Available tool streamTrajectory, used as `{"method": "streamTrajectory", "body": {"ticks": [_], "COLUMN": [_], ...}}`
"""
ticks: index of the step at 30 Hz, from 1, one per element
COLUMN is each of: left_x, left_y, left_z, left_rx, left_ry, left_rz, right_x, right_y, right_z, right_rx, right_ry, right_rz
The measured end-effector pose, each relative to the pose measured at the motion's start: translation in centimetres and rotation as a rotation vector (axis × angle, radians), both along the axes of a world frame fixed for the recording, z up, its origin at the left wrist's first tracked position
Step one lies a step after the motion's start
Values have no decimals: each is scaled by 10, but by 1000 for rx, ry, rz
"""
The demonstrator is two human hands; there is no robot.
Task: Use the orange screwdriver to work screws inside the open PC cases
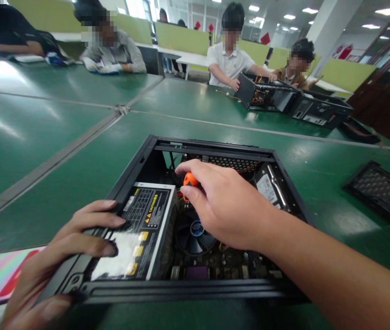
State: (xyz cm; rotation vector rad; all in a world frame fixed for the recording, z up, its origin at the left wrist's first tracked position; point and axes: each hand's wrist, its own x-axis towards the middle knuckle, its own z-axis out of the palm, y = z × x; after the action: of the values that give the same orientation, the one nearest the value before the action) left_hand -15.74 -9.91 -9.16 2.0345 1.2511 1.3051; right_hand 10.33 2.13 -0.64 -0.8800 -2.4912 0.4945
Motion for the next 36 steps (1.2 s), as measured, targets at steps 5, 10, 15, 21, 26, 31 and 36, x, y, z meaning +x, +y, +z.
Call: {"method": "streamTrajectory", "body": {"ticks": [5,10,15,21,26,31,36], "left_x": [2,2,1,-5,77,173,180], "left_y": [0,-1,5,7,23,76,114], "left_z": [0,2,-4,52,117,100,79], "left_rx": [-10,-22,54,17,-149,-402,-545], "left_ry": [-39,-21,-39,320,909,1410,1489], "left_rz": [44,22,36,-12,171,212,47], "right_x": [-1,-4,-9,28,137,198,174], "right_y": [1,3,6,-17,-90,-115,-81], "right_z": [-3,-9,-12,32,37,-54,-116], "right_rx": [-5,41,-101,-121,-84,-399,-754], "right_ry": [18,56,20,567,1058,1064,1045], "right_rz": [24,81,88,72,-87,-508,-545]}}
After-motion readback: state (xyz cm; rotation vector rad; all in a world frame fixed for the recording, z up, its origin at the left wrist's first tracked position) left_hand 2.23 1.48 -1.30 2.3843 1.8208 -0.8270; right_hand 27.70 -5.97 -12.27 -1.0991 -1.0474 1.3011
